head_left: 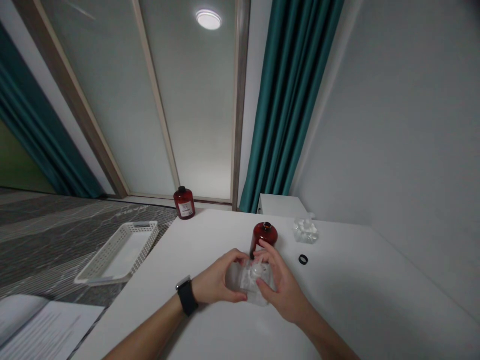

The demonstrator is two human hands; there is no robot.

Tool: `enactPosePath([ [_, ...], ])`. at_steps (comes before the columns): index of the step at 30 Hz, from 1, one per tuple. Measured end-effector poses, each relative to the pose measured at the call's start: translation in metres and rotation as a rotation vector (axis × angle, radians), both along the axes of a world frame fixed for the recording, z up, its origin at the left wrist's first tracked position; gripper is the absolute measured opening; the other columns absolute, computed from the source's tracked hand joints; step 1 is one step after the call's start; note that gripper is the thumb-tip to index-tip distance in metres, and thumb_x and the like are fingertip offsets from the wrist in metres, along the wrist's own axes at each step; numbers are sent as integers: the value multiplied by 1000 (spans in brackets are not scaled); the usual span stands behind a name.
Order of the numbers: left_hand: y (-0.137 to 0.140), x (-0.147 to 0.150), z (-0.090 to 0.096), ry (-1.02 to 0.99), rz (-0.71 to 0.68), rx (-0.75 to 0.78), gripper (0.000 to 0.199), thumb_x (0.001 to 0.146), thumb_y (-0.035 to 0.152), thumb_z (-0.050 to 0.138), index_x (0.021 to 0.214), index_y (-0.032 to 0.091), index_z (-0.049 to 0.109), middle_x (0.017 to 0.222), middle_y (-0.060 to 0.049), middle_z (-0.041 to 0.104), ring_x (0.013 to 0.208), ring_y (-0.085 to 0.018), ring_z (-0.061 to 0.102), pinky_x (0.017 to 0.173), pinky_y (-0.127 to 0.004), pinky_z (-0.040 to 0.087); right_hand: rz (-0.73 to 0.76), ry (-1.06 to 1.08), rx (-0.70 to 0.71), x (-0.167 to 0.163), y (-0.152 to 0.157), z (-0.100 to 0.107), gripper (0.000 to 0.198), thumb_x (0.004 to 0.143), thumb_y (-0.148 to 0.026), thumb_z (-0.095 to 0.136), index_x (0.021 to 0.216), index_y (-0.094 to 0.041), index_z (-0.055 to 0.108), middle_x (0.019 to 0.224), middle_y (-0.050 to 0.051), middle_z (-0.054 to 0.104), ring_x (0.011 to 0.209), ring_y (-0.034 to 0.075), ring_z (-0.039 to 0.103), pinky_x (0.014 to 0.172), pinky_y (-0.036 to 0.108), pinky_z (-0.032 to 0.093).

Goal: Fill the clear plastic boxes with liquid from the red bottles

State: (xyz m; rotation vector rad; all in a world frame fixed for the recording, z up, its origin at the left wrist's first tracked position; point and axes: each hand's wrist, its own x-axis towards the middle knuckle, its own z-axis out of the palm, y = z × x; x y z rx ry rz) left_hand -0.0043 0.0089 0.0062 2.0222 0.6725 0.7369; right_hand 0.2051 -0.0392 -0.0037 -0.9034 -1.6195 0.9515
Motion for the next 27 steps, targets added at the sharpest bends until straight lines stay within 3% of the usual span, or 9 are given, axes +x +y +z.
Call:
enactPosePath([
  [3,0,1,-1,-10,-15,7,62,65,32,84,117,19,53,115,-7,58,105,-26,55,97,-40,45,8,39,-10,-3,0,0,65,87,-26,62,146,-28,33,111,6,60,114,21,58,108,40,40],
  [9,1,0,3,-60,-32,-8,63,68,38,82,121,19,53,115,-8,58,107,-26,54,99,-41,44,59,89,-105,3,1,8,70,88,-34,65,149,-28,30,122,10,64,127,24,54,112,46,36],
  [17,-4,6,-2,-89,-35,35,69,70,37,81,129,21,50,118,-9,56,107,-27,53,98,-42,43,-36,134,-50,-2,1,4,67,83,-31,71,143,-31,41,102,3,61,111,23,61,108,45,40],
  [23,1,-3,1,-63,-133,-57,75,72,45,80,136,22,49,120,-9,57,111,-28,53,101,-44,42,134,110,-112,6,-2,13,68,88,-35,69,147,-28,36,114,8,69,127,24,55,116,50,31],
  [27,3,-5,2,-52,-145,-61,79,71,44,80,140,24,46,119,-8,58,111,-28,54,101,-45,42,165,103,-172,9,0,14,72,87,-43,70,148,-27,36,119,10,71,125,25,59,114,51,34],
])
